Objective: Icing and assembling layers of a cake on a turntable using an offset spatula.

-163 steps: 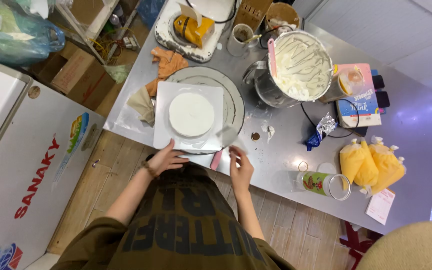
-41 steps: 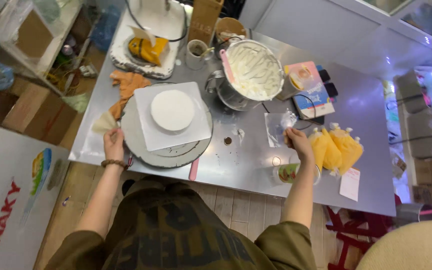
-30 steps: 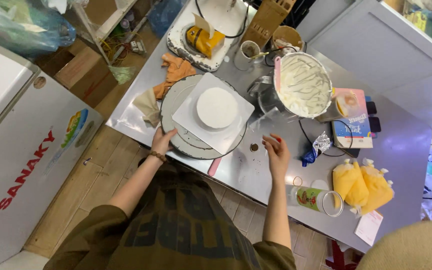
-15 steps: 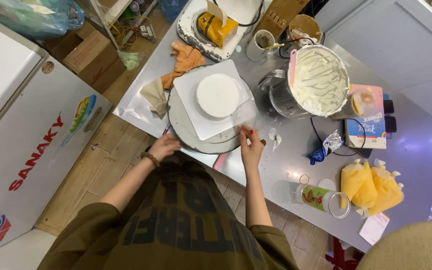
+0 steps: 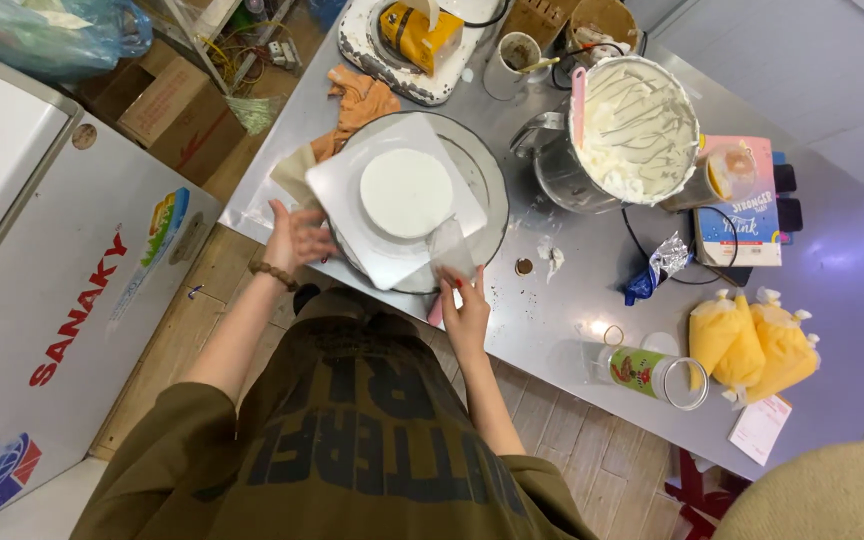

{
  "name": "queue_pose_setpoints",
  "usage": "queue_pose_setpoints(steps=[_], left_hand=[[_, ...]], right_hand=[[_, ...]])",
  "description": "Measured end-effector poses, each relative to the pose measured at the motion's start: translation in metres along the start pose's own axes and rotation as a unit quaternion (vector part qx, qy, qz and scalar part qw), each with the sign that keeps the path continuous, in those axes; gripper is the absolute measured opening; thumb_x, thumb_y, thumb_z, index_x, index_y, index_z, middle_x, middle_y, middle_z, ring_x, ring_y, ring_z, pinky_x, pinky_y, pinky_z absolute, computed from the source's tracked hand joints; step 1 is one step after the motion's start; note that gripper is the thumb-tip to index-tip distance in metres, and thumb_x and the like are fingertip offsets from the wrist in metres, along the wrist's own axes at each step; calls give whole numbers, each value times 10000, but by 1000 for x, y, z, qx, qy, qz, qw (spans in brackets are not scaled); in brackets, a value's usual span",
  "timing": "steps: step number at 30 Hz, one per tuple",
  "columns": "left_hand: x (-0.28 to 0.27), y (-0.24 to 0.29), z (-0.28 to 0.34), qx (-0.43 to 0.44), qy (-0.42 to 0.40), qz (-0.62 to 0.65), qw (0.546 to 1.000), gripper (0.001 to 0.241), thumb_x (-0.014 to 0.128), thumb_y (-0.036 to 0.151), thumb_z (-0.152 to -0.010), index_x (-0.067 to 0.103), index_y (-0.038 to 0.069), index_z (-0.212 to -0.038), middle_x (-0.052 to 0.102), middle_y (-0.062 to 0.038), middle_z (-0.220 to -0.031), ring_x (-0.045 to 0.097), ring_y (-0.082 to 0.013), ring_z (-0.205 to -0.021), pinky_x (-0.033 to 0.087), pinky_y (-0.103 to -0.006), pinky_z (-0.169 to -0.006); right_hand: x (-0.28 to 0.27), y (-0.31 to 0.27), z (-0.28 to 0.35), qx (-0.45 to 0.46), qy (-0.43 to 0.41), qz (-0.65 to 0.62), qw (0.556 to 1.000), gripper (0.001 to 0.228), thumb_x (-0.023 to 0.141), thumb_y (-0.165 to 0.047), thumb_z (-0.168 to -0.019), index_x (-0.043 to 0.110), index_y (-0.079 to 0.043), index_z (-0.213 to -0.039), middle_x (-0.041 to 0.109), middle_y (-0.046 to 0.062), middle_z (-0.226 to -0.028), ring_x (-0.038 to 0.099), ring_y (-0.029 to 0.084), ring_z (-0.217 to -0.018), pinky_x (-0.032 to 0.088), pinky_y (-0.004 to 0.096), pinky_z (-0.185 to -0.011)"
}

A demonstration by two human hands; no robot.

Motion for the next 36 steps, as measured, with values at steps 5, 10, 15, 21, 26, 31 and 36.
queue_pose_setpoints(steps=[5, 10, 15, 21, 26, 31, 36], left_hand=[[40, -21, 42, -119, -64, 72, 988, 1460, 10, 1054, -604, 213, -27, -1564, 582, -417, -1187, 607, -555, -1134, 479, -632, -954], [27, -31, 33, -131, -117, 275, 945, 1087, 263, 1039, -520, 639, 258, -1176, 719, -105, -1014, 722, -365, -953, 507, -627, -949], [43, 10, 42, -48, -25, 193, 980, 1153, 123, 986, -640, 424, 253, -1478, 510, -135, -1282, 512, -360, -1217, 397, -559, -1083], [58, -68, 30, -138, -110, 159, 971, 1265, 105, 1058, -609, 368, 227, -1526, 554, -314, -1317, 542, -551, -1246, 389, -643, -1088], [60, -54, 38, -153, -118, 152, 969, 1268, 120, 1063, -600, 348, 195, -1495, 469, -235, -1321, 528, -499, -1259, 352, -634, -1124], [54, -47, -1, -168, 20, 20, 985, 739, 308, 667, -1014, 264, 136, -1525, 480, -334, -1411, 626, -486, -1142, 540, -550, -980], [56, -43, 13, -19, -43, -8, 999, 741, 730, 486, -948, 350, 114, -1464, 627, -231, -1225, 709, -368, -1000, 581, -506, -898]], right_hand=[[-7, -2, 11, -13, 18, 17, 1000, 179, 731, 12, -893, 758, -60, -1054, 797, 76, -997, 749, 239, -986, 263, 498, -1235], [-20, -1, 19, 3, 28, 23, 999, 209, 733, 17, -885, 762, -71, -1073, 800, 69, -972, 744, 245, -1000, 258, 515, -1235], [-26, -15, 14, -5, 41, 30, 999, 196, 732, 27, -883, 757, -70, -1052, 801, 61, -963, 745, 254, -997, 260, 532, -1231], [-22, 2, 10, -8, 59, 33, 998, 168, 732, 29, -883, 740, -48, -1033, 797, 82, -981, 747, 267, -987, 277, 533, -1221], [-17, -16, -5, -25, 68, 35, 997, 108, 746, 56, -861, 706, 7, -949, 784, 135, -921, 741, 336, -961, 306, 540, -1205], [-21, 5, 1, 40, 89, 57, 994, 255, 728, 54, -832, 727, -59, -1061, 774, 119, -964, 744, 308, -946, 495, 519, -1021], [-58, 20, -20, 128, 131, -4, 983, 160, 758, -57, -906, 725, -98, -1057, 768, 95, -995, 727, 241, -959, 503, 436, -988]])
Point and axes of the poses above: each hand's wrist, its own z-axis away from the middle knuckle, its own x-axis out of the palm, y = z × x, the point moved 3 cm from there along -z, towards the middle knuckle
